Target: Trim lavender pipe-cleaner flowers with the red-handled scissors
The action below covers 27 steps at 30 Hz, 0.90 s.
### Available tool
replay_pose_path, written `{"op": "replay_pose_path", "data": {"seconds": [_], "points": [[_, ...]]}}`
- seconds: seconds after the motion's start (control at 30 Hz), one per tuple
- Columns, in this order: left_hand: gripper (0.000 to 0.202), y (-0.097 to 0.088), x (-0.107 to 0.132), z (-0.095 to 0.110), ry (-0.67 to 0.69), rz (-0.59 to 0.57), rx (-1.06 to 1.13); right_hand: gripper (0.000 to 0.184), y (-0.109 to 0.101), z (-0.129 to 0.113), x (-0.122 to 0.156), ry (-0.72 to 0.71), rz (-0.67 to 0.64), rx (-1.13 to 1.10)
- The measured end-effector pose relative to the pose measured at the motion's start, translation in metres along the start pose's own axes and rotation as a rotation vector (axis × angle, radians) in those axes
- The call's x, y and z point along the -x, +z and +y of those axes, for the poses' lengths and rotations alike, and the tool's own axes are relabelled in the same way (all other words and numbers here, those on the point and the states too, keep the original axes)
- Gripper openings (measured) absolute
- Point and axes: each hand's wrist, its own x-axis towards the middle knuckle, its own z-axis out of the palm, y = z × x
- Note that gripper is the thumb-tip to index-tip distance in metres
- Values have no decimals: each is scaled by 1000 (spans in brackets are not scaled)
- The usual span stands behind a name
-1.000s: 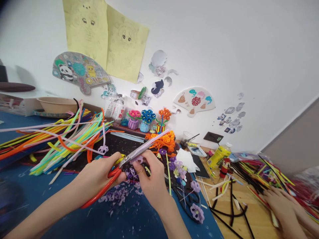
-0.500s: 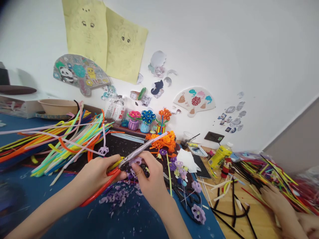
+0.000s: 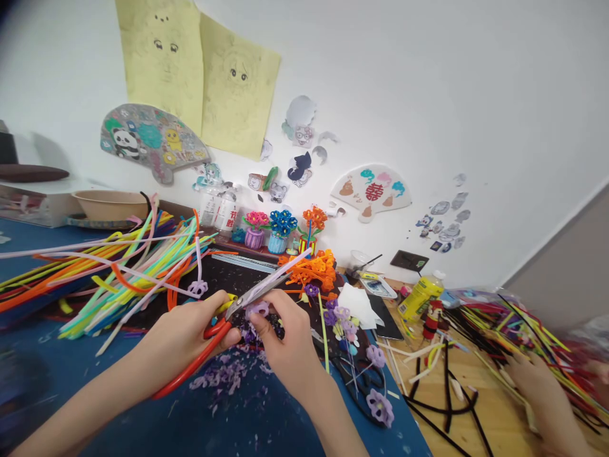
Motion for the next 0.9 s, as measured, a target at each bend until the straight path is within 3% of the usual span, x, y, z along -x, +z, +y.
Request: {"op": "replay_pose_path", "data": {"seconds": [0.67,0.9], "points": [[36,-1,-2,-8,42,14,-29,16,-9,0,-5,21,-41,-17],[35,2,-3,-9,90,-48,46,20,-14,0,-5,138,96,-59]]}}
